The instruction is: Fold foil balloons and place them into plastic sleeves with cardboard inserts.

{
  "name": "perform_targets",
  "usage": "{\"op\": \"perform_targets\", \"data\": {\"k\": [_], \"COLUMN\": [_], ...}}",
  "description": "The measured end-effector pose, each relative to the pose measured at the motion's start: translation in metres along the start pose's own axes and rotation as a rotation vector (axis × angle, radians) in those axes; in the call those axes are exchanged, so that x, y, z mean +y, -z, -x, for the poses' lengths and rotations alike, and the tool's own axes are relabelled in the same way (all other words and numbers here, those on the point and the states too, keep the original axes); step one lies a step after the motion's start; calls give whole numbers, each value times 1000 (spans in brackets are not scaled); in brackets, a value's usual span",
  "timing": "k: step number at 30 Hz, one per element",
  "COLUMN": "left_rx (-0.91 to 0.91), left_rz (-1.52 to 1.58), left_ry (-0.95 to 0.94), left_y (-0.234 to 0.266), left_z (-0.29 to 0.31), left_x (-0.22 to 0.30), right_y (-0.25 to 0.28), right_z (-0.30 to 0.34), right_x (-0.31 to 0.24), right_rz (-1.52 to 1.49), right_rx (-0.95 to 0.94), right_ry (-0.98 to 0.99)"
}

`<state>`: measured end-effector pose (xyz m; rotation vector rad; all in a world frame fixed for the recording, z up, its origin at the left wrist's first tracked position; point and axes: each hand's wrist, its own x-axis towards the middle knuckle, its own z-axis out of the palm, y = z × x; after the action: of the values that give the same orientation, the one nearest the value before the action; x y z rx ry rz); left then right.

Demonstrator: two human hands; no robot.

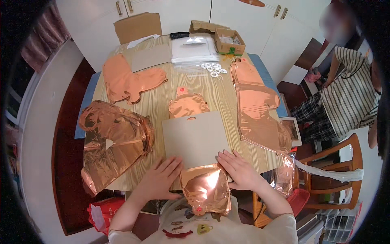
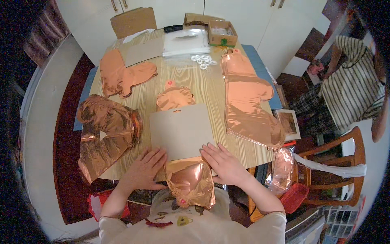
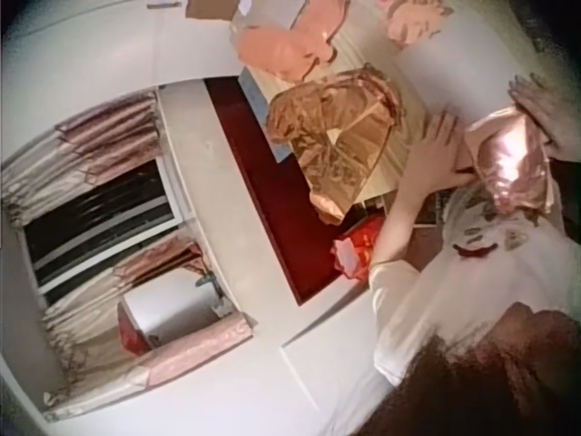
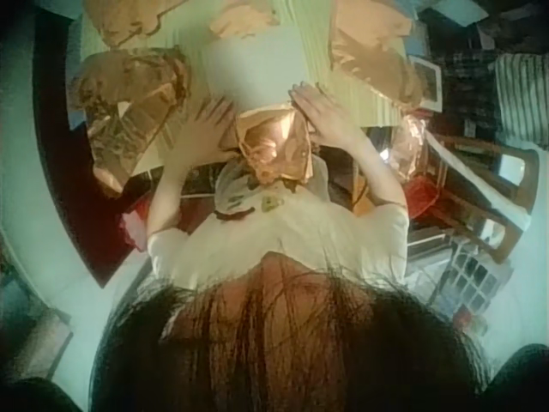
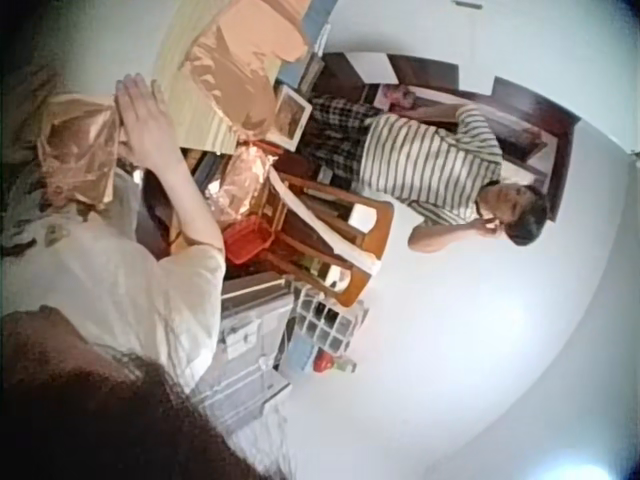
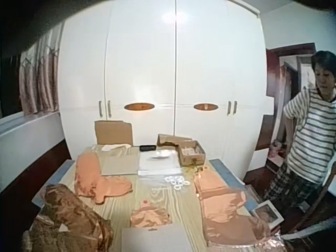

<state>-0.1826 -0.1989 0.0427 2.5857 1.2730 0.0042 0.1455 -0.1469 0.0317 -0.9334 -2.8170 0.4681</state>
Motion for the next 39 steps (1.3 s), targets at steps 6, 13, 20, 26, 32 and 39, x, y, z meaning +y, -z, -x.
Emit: {"op": "perform_targets", "data": {"k": [6,13,20,26,32,39], "left_rx": [19,257,410,512,495,507], "left_rz": [-170,-80,165,431,520,549], "left_ry": [-28,-21,10,262,357,437], "left_y": [-4,-11,-25,-36,-29,-20], "left_z": [-3,-8,-18,-30,-35,-36], "left_x": [12,12,-7,-8,-2,4], "right_y": [0,-2,1,-5,0,-11], "right_z": [-1,-9,-24,-40,-43,-50], "right_x": [0,2,6,24,30,27], "right_rz": [-22,-28,-71,-314,-358,-255], "right_rx": [42,199,281,319,177,272], "right_ry": [7,-2,-48,-91,-77,-121]}}
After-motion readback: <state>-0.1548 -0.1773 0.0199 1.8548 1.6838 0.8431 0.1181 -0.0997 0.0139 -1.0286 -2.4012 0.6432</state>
